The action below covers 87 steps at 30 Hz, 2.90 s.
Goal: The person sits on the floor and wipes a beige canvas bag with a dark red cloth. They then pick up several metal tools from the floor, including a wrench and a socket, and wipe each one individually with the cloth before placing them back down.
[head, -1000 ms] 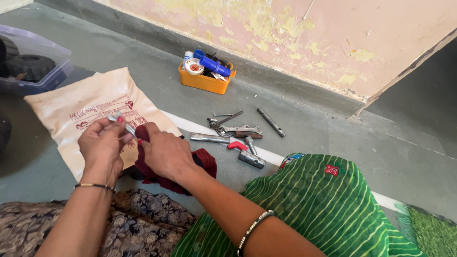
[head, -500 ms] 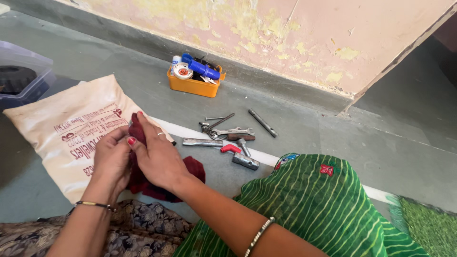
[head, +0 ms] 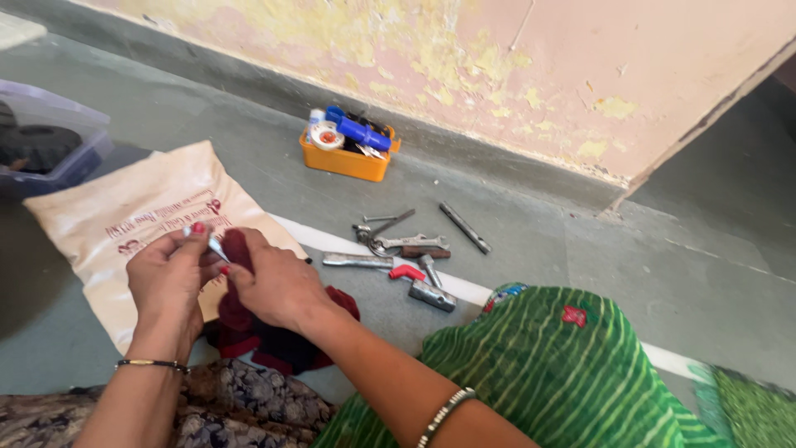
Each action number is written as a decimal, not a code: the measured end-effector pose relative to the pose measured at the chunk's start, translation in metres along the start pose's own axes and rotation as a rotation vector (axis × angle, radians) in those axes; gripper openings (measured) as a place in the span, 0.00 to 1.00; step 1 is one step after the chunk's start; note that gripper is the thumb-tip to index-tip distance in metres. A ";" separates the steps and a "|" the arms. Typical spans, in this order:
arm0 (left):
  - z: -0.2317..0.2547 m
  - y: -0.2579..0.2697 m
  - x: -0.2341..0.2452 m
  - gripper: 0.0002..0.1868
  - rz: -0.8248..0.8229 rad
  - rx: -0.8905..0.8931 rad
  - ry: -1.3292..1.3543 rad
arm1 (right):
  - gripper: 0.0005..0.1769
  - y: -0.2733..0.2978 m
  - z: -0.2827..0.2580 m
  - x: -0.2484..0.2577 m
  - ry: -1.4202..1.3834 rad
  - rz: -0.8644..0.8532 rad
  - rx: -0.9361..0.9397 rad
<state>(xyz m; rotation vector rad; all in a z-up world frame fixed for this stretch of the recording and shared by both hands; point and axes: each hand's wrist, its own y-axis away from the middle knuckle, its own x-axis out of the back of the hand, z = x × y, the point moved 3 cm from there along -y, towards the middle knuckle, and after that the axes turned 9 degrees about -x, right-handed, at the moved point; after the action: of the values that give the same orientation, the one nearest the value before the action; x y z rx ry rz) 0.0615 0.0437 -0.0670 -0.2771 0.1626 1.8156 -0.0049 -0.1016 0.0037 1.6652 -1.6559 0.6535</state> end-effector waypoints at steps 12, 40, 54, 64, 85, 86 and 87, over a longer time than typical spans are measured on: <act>-0.009 -0.009 -0.008 0.10 -0.269 0.104 -0.037 | 0.28 0.016 -0.010 0.031 -0.167 0.391 0.316; -0.007 0.004 -0.018 0.06 -0.223 0.038 0.044 | 0.38 -0.004 0.015 -0.004 -0.177 0.177 0.288; 0.012 -0.020 0.032 0.07 0.301 0.069 0.021 | 0.22 0.006 0.010 0.011 0.064 0.152 -0.026; -0.020 0.010 -0.024 0.13 -0.191 0.156 0.044 | 0.51 0.008 0.003 0.001 -0.060 0.157 0.352; 0.001 -0.003 0.001 0.06 0.175 0.092 0.096 | 0.24 0.005 0.005 0.000 0.176 0.119 0.153; -0.001 -0.004 0.001 0.06 0.187 0.103 0.112 | 0.23 0.004 0.005 0.001 0.180 0.114 0.153; -0.004 -0.005 0.002 0.06 0.191 0.108 0.146 | 0.23 0.003 0.005 0.001 0.166 0.103 0.163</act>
<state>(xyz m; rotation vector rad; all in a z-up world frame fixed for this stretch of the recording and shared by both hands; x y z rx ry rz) 0.0661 0.0461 -0.0709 -0.3262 0.4003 1.9679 -0.0086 -0.1057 0.0016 1.5968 -1.6132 0.9731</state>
